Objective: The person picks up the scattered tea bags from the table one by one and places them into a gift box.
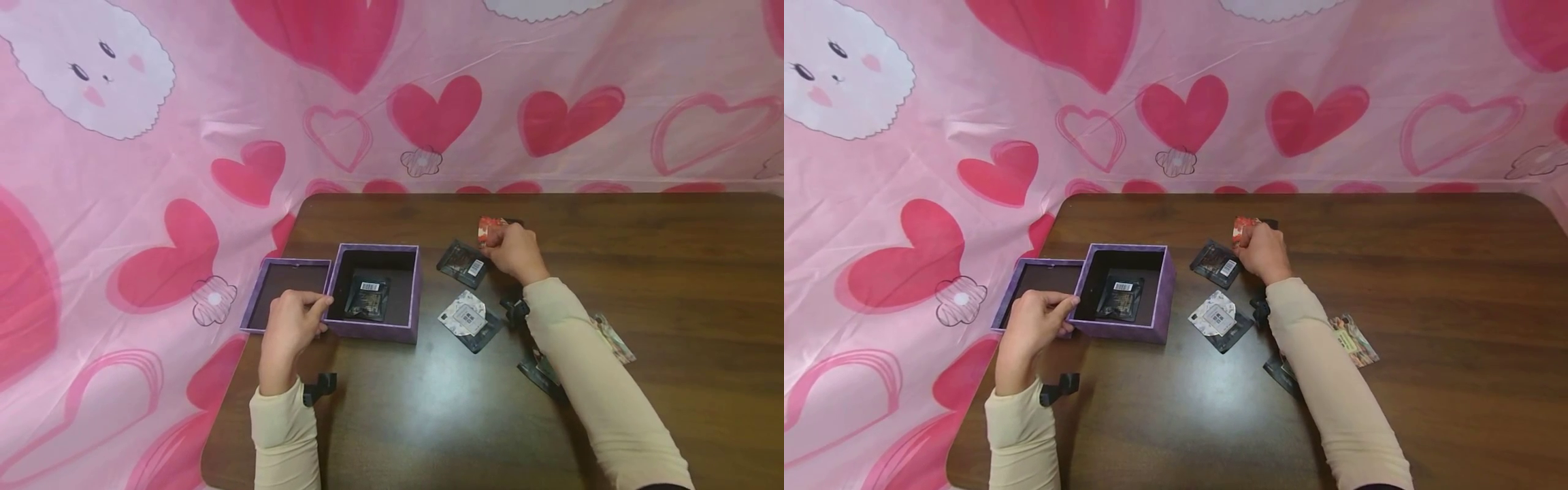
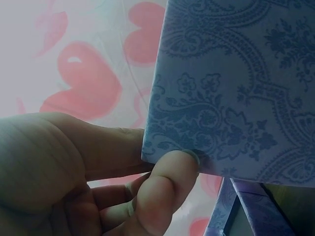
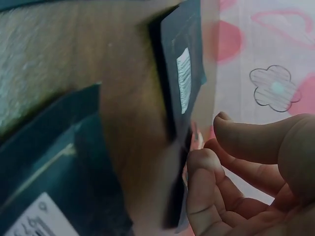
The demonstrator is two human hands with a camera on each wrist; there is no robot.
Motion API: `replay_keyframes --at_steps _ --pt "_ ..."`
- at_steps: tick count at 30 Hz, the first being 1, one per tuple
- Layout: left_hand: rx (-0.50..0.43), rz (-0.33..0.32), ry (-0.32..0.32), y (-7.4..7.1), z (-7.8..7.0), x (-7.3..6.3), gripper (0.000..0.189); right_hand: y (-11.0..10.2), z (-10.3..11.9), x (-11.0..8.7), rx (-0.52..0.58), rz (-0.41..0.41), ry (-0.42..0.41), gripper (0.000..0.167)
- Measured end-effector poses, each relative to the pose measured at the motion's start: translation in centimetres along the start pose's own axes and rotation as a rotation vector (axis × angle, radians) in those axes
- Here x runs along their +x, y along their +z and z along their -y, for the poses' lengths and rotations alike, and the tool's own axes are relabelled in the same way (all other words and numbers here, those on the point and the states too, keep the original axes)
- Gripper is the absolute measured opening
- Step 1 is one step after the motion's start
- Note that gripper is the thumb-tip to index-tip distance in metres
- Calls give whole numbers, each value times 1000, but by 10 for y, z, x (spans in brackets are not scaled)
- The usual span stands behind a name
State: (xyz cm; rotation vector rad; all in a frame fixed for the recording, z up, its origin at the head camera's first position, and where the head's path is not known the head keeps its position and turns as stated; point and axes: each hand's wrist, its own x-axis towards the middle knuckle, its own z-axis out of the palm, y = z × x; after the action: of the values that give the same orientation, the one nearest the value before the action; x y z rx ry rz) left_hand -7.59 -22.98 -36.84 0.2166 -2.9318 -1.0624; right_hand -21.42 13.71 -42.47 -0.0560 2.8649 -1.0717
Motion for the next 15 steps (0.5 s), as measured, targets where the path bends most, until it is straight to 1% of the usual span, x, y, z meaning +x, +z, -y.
replay_keyframes --at_steps 7,15 --pt "-5 0 3 1 1 0 19 3 -6 2 -34 17 39 22" --pt "-11 -2 2 1 2 0 19 5 -8 2 -9 5 44 14"
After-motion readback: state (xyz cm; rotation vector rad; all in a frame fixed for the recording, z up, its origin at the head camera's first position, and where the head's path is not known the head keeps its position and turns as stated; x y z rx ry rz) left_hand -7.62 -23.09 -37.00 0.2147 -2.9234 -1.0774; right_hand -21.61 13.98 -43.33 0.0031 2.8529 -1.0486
